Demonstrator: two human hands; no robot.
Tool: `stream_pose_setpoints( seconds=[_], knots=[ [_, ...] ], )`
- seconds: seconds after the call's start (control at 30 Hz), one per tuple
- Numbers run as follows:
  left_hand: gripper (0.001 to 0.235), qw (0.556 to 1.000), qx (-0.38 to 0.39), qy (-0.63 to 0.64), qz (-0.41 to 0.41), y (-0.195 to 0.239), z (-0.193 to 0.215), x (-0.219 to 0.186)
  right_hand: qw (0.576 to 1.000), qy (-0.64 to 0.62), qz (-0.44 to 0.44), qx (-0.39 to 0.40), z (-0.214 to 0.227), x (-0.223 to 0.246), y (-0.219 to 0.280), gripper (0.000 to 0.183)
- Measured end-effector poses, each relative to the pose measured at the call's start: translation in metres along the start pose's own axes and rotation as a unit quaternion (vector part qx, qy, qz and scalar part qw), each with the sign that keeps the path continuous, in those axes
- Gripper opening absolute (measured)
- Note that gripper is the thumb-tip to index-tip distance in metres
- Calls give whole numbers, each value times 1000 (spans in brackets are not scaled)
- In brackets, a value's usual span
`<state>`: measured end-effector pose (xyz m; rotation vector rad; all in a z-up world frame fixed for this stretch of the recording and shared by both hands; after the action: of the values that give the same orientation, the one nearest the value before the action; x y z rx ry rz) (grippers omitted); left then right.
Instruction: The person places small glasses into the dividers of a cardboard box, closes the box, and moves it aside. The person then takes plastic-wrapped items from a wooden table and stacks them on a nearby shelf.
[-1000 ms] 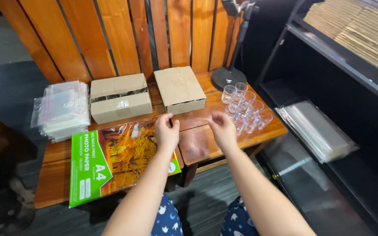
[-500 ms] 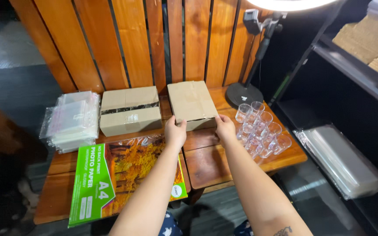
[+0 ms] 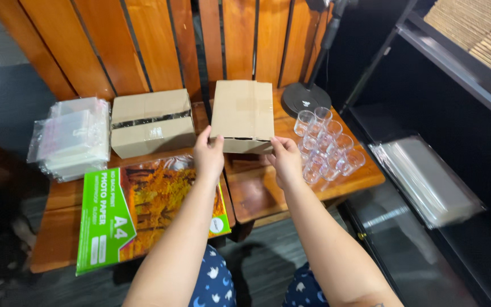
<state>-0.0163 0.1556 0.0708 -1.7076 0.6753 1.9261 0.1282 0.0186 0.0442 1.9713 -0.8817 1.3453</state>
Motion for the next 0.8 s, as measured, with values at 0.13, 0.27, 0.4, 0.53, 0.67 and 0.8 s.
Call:
stream_pose_setpoints(
  seconds=[0.13,0.27,0.4,0.53,0.67,0.8],
  knots=[
    [52,996,-5,83,-23,50,-1,-38,1000,-8,-1,14,3,15,45,26],
    [54,985,-6,168,-45,90,-5,-63,998,-57,16,22,-4,25,92,34],
    [57,968,8,247,-50,88,7,-49,994,-88,21,60,-8,14,122,67],
    [56,969,27,243,-42,78,39,-35,994,-66,21,84,5,30,147,78],
    [57,971,92,216,-32,67,66,-21,995,-44,71,63,50,34,140,64],
    [57,969,153,195,-13,57,77,0,994,-26,92,59,66,45,152,61]
  ],
)
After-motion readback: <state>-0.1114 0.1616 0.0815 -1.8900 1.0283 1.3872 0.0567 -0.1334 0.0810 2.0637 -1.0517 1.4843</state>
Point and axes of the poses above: each hand's wrist, its own y-axis away from the middle knuckle, its own z-axis out of the back of the hand, x = y × z, the point moved 2 cm from there along -y, towards the middle knuckle, and after that the axes turned 15 degrees about x, right-handed, at the moved point
